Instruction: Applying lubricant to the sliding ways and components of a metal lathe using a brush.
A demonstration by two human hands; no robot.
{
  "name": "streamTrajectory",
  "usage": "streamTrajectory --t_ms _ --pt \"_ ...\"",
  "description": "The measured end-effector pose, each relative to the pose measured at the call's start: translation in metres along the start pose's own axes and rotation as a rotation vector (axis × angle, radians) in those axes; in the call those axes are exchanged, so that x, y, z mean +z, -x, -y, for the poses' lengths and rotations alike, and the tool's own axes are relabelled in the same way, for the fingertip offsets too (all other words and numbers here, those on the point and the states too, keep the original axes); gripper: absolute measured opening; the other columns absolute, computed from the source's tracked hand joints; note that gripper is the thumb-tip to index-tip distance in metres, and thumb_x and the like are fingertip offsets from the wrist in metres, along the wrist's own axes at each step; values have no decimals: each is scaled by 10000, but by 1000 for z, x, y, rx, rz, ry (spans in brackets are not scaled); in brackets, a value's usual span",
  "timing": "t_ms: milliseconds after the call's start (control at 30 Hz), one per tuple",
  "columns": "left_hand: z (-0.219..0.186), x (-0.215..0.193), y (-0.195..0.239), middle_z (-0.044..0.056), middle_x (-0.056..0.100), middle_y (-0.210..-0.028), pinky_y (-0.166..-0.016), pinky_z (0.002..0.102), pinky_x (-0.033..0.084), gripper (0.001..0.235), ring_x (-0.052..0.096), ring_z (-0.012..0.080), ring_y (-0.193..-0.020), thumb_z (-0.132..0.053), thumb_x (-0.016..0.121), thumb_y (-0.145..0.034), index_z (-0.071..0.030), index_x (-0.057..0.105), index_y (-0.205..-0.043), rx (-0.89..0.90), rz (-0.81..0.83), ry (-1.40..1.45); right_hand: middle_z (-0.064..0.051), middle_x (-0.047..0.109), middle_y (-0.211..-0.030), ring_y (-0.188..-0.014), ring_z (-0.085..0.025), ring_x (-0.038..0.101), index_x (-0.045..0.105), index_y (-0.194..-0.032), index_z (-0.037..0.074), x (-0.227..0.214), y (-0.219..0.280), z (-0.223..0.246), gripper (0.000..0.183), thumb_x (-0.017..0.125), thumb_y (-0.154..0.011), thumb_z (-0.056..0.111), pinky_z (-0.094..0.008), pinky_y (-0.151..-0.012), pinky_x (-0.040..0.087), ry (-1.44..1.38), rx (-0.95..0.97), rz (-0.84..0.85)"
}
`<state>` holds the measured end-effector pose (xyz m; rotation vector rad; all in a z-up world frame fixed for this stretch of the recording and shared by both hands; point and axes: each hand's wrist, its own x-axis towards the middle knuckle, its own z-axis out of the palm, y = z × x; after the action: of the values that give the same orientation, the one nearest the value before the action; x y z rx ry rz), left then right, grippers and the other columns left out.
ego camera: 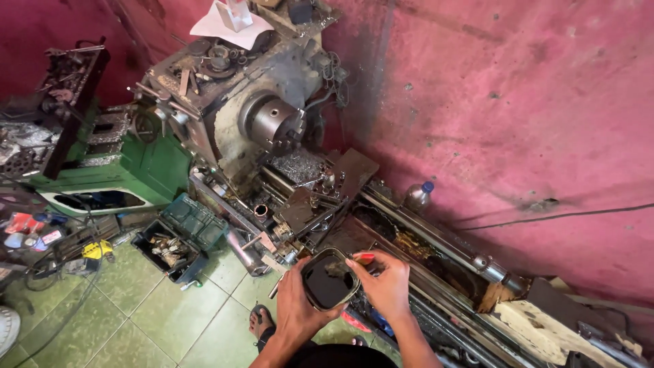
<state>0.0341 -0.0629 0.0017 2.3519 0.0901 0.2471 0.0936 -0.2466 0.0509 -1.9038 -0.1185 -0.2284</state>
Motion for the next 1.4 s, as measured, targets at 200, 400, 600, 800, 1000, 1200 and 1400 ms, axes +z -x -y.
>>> streamTrajectory --t_ms 200,400,600,800,1000,1200,1400 --pt "1 0 -1 119 633 -1348 -982 482 497 1130 632 332 -1193 -524 1003 -504 -84 473 -1400 55 -64 3 -63 818 -767 -643 -130 752 819 -815 52 3 -1 -1 110 881 -739 100 -263 -656 646 -85 83 -37" --pt "7 2 -1 120 630 -1338 -919 460 537 1121 639 328 -1167 -511 1001 -501 -87 481 -1398 84 -98 15 -79 760 -706 -590 -132 706 786 -796 31 3 -5 11 95 866 -750 51 -265 -510 670 -189 123 -133" --pt "4 -2 -2 122 632 -1330 -928 450 553 1127 646 309 -1164 -540 993 -507 -74 479 -1395 74 -92 16 -73 813 -801 -665 -142 775 797 -867 54 3 -4 -10 128 859 -756 57 -242 -677 675 -44 -86 2" --pt "5 -1 -2 117 624 -1352 -971 443 539 1128 622 300 -1222 -535 1000 -521 -66 479 -1405 53 -79 25 -53 824 -789 -691 -120 768 817 -825 65 5 -2 8 121 878 -722 54 -242 -709 661 -70 25 19" --pt "7 -2 0 99 643 -1338 -923 450 560 1144 650 294 -1173 -542 1017 -488 -99 481 -1397 30 -82 13 -43 820 -805 -691 -131 789 805 -843 70 8 -1 -1 126 865 -734 53 -264 -709 668 3 -147 9" --pt "9 -1 5 111 636 -1343 -921 463 550 1121 637 313 -1194 -601 969 -530 -101 475 -1403 36 -95 24 -34 812 -816 -707 -124 764 804 -837 77 10 1 6 143 867 -724 16 -257 -726 654 5 -210 62" --pt "7 -1 7 96 652 -1317 -909 439 553 1121 652 307 -1172 -552 1014 -493 -104 493 -1378 52 -79 25 -49 823 -815 -713 -128 780 812 -823 79 6 7 11 117 868 -729 36 -264 -711 666 -72 -91 73"
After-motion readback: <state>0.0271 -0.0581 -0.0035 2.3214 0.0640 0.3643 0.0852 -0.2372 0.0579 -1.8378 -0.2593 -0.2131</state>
